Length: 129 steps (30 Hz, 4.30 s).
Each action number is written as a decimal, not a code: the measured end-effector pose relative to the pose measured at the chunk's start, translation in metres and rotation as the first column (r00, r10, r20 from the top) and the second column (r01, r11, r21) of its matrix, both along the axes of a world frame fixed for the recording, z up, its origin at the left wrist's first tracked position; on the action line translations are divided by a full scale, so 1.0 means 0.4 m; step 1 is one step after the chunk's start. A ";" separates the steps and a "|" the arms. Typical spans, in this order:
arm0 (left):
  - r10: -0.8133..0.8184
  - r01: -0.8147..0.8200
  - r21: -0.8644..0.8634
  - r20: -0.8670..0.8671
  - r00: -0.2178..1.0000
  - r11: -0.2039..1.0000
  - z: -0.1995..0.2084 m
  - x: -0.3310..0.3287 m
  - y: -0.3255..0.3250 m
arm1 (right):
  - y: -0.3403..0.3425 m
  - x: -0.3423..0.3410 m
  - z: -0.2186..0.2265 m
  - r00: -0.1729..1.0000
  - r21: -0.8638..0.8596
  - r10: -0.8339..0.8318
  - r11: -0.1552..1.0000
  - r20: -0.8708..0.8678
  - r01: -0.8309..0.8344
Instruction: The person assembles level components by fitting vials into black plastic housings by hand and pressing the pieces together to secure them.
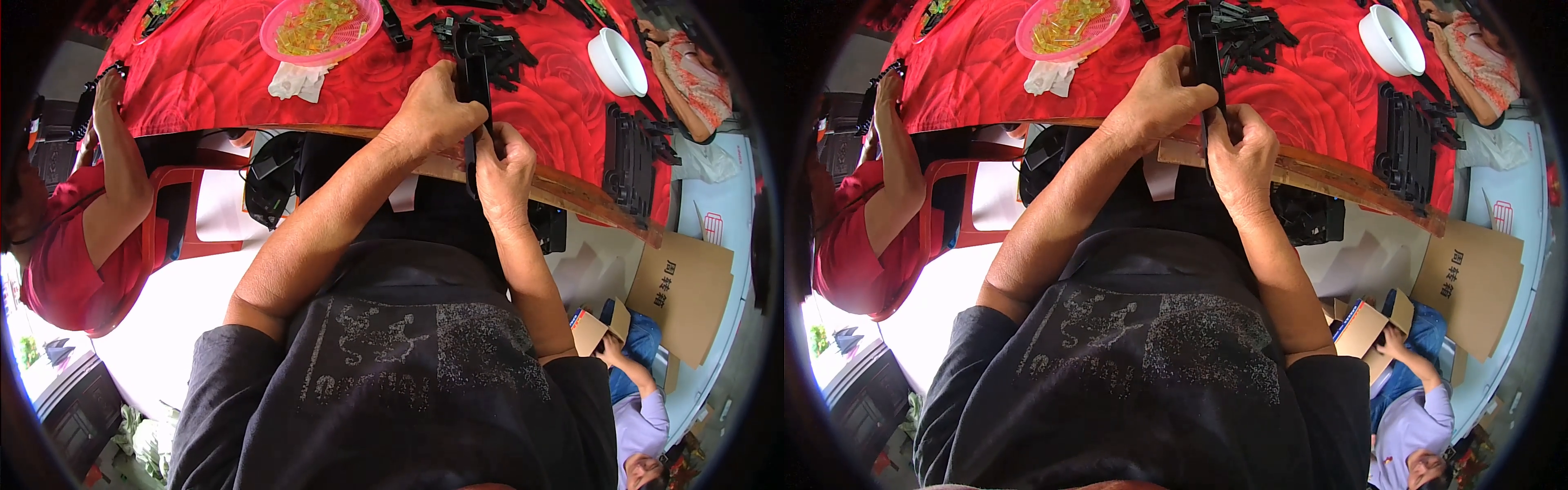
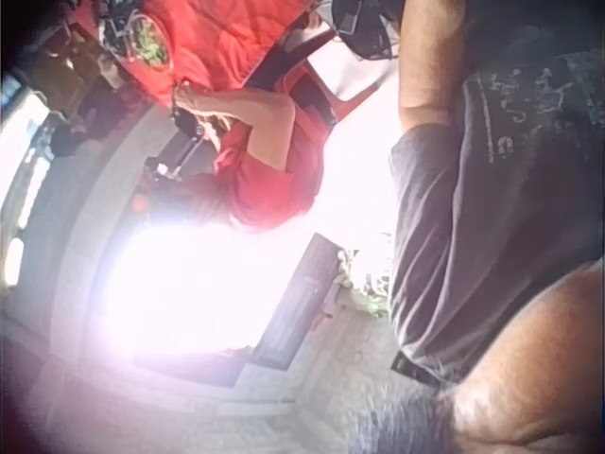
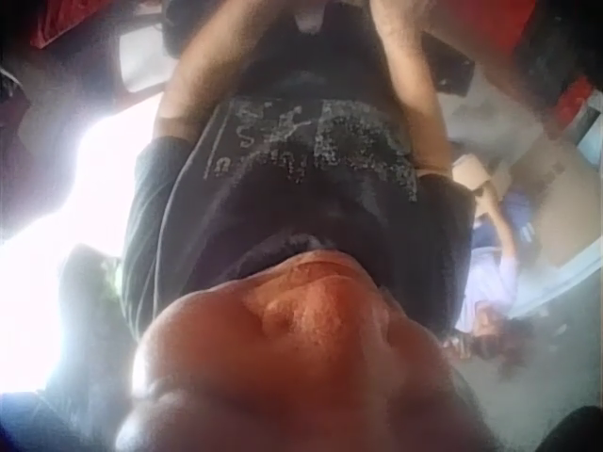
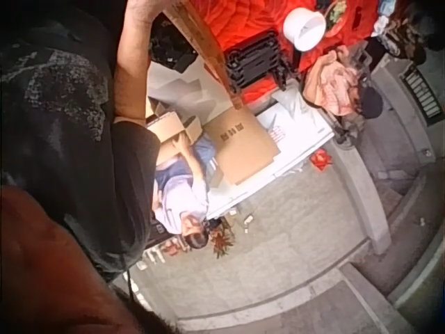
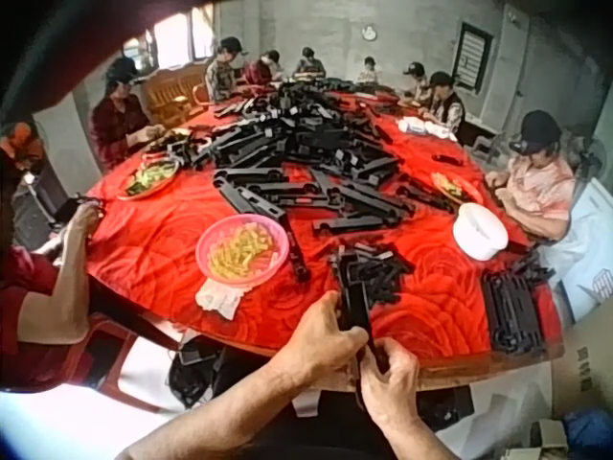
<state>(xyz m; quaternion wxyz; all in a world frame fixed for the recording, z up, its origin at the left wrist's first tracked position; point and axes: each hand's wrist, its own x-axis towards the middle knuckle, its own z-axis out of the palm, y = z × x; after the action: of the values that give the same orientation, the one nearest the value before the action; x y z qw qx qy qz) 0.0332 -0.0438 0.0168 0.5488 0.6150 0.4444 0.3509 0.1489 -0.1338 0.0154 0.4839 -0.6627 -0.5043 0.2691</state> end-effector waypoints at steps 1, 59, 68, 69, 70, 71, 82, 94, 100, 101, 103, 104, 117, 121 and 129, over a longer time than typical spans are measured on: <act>-0.039 0.039 -0.035 -0.009 0.999 0.999 0.000 -0.001 0.000 | 0.000 0.001 -0.007 1.000 0.000 -0.001 1.000 0.000 0.001; -0.624 0.790 0.124 -0.545 0.560 0.601 0.069 -0.061 -0.061 | -0.092 0.160 0.117 0.866 -0.435 0.495 0.765 -0.073 -0.474; -0.719 0.757 -0.070 -0.377 0.583 0.650 0.093 -0.058 -0.078 | -0.096 0.160 0.133 0.845 -0.441 0.487 0.723 -0.221 -0.532; -0.719 0.756 -0.070 -0.377 0.584 0.651 0.096 -0.059 -0.078 | -0.099 0.158 0.142 0.833 -0.417 0.500 0.722 -0.238 -0.552; -0.737 0.746 -0.139 -0.350 0.579 0.652 0.098 -0.060 -0.078 | -0.101 0.156 0.149 0.820 -0.392 0.512 0.721 -0.256 -0.572; -0.753 0.733 -0.208 -0.321 0.575 0.648 0.099 -0.061 -0.078 | -0.100 0.154 0.153 0.820 -0.392 0.512 0.720 -0.256 -0.572; -0.612 0.659 -0.086 -0.476 0.632 0.747 0.085 -0.048 -0.124 | -0.119 0.159 0.152 0.817 -0.400 0.539 0.716 -0.204 -0.572; -0.491 0.566 0.001 -0.495 0.716 0.824 0.093 -0.054 -0.175 | -0.150 0.140 0.162 0.783 -0.274 0.600 0.790 0.163 -0.549; -0.406 0.499 0.120 -0.434 0.804 0.858 0.065 -0.046 -0.199 | -0.161 0.142 0.172 0.771 -0.248 0.593 0.803 0.232 -0.542; -0.406 0.496 0.123 -0.426 0.808 0.859 0.064 -0.045 -0.199 | -0.160 0.143 0.178 0.778 -0.283 0.593 0.798 0.208 -0.533; -0.396 0.491 0.139 -0.426 0.813 0.860 0.060 -0.044 -0.200 | -0.159 0.144 0.179 0.785 -0.316 0.593 0.791 0.183 -0.524; -0.386 0.487 0.155 -0.426 0.818 0.860 0.059 -0.044 -0.201 | -0.159 0.143 0.178 0.772 -0.293 0.600 0.792 0.209 -0.536; -0.588 0.644 0.146 -0.297 0.752 0.751 0.052 -0.073 -0.159 | -0.159 0.152 0.173 0.802 -0.335 0.580 0.791 0.144 -0.512; -0.635 0.696 0.207 -0.292 0.715 0.688 0.044 -0.079 -0.153 | -0.160 0.154 0.152 0.853 -0.343 0.522 0.801 -0.004 -0.491; -0.651 0.714 0.105 -0.336 0.681 0.692 0.074 -0.076 -0.152 | -0.144 0.152 0.179 0.853 -0.460 0.480 0.721 -0.206 -0.518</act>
<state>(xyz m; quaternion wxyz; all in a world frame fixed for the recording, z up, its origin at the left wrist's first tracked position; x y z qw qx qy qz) 0.0028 -0.1045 0.0462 0.4993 0.8371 0.2089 0.0797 0.2099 -0.1912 0.0871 0.2231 -0.5940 -0.5587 0.5341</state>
